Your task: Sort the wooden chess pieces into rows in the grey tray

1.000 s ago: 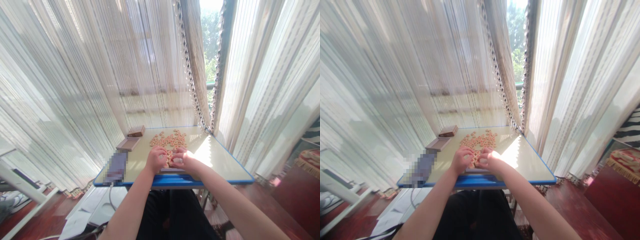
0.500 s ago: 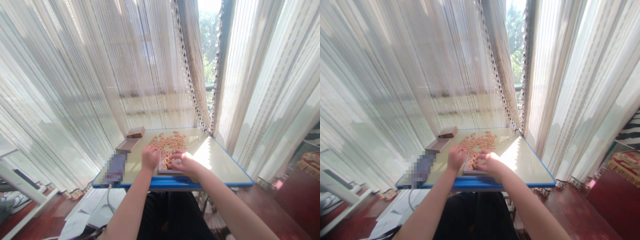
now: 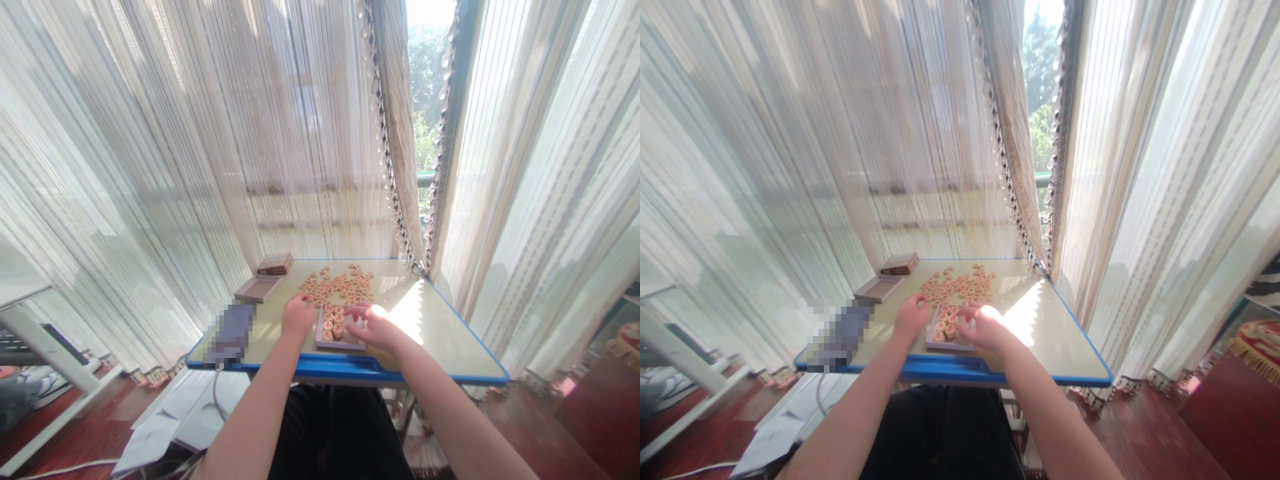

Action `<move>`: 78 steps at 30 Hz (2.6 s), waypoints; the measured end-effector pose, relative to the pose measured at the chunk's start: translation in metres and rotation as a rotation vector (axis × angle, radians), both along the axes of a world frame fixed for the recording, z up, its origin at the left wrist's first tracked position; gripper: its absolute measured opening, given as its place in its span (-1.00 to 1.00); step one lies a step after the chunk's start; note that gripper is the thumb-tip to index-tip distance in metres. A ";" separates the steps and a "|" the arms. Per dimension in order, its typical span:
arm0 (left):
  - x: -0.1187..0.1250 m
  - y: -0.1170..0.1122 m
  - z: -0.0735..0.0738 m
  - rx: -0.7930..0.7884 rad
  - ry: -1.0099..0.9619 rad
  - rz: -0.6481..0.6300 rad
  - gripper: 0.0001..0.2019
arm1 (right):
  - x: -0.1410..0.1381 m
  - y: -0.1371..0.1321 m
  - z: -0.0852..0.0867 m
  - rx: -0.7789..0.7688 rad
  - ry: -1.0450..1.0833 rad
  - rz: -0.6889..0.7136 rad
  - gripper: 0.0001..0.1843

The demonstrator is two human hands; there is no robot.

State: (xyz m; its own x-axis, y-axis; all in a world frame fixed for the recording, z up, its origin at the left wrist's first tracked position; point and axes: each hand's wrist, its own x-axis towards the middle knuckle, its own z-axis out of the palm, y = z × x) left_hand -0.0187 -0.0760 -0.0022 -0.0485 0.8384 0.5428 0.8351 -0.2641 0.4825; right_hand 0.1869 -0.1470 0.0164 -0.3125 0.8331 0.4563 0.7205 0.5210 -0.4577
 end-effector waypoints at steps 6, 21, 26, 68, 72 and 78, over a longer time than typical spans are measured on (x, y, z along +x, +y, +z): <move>-0.001 -0.002 -0.001 -0.040 0.009 -0.020 -0.78 | 0.001 0.004 -0.006 0.087 -0.018 -0.071 -0.67; -0.002 -0.002 0.002 -0.068 0.064 -0.012 -0.78 | 0.020 0.024 0.008 -0.096 0.088 -0.275 -0.71; 0.014 0.020 0.026 -0.078 -0.004 -0.089 -0.79 | 0.053 0.063 0.027 -0.109 -0.023 -0.263 -0.63; 0.113 0.127 0.044 -0.146 0.480 -0.865 -0.78 | 0.075 0.134 -0.023 -0.071 0.022 -0.375 -0.78; 0.115 0.127 0.043 -0.097 0.525 -0.837 -0.82 | 0.071 0.129 -0.017 -0.114 -0.003 -0.372 -0.78; 0.115 0.128 0.043 -0.108 0.498 -0.856 -0.83 | 0.071 0.129 -0.017 -0.120 -0.005 -0.326 -0.73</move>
